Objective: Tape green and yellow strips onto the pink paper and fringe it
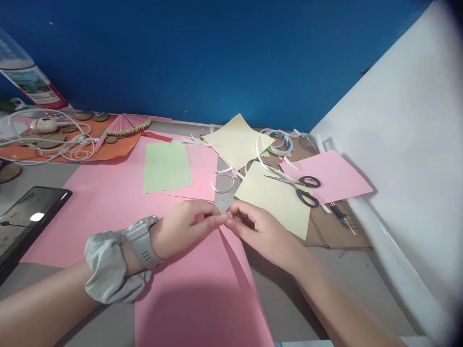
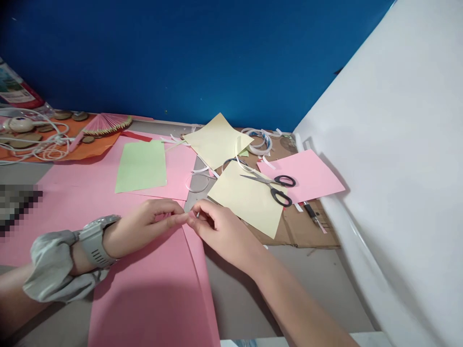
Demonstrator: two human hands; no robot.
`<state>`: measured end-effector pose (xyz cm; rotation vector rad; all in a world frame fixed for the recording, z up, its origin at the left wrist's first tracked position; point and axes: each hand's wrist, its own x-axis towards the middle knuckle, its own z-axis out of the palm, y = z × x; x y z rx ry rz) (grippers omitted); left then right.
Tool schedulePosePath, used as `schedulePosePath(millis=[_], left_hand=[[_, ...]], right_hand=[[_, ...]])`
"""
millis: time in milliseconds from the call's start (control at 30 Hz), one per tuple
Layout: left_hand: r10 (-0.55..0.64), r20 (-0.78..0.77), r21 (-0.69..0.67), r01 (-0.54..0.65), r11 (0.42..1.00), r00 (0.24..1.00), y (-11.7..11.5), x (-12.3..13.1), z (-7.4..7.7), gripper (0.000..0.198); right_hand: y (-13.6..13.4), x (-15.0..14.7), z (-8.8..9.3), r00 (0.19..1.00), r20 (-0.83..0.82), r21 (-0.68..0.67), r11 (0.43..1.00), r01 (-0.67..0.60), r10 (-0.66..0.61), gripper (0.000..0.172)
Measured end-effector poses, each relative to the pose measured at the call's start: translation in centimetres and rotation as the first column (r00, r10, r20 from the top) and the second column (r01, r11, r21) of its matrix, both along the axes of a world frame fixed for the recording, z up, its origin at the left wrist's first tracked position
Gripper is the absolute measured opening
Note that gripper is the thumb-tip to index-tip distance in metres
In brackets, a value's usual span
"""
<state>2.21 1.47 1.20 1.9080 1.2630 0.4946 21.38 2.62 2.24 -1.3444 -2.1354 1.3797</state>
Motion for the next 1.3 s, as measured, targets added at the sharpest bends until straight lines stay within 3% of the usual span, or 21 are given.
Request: schedulePosePath(millis=[300, 567, 1033, 1133, 1300], left_hand=[[0.027, -0.047, 0.006, -0.026, 1.0, 0.999, -0.8, 0.1, -0.1, 0.038], [0.062, -0.02, -0.101, -0.064, 0.993, 0.998, -0.8, 0.3, -0.1, 0.042], [0.052, 0.05, -0.098, -0.047, 0.994, 0.997, -0.9, 0.0, -0.3, 0.039], [0.053, 0.048, -0.083, -0.049, 0.995, 0.997, -0.8, 0.0, -0.3, 0.038], [0.082, 0.003, -0.072, -0.081, 0.994, 0.997, -0.6, -0.2, -0.1, 0.039]], right_hand=[[-0.1, -0.5, -0.2, 0.994, -0.105, 0.076, 0.997, -0.032, 0.04, 0.028], [-0.3, -0.7, -0.8, 0.996, -0.084, 0.17, 0.985, 0.017, -0.003, 0.031], [-0.6, -1.1, -1.3, 0.997, -0.08, 0.232, 0.973, 0.023, -0.004, 0.029], [-0.4, -1.1, -1.2, 0.997, -0.082, 0.205, 0.978, 0.026, -0.009, 0.029], [-0.1, -1.0, -0.7, 0.998, -0.054, 0.041, 0.999, -0.026, 0.028, 0.036]])
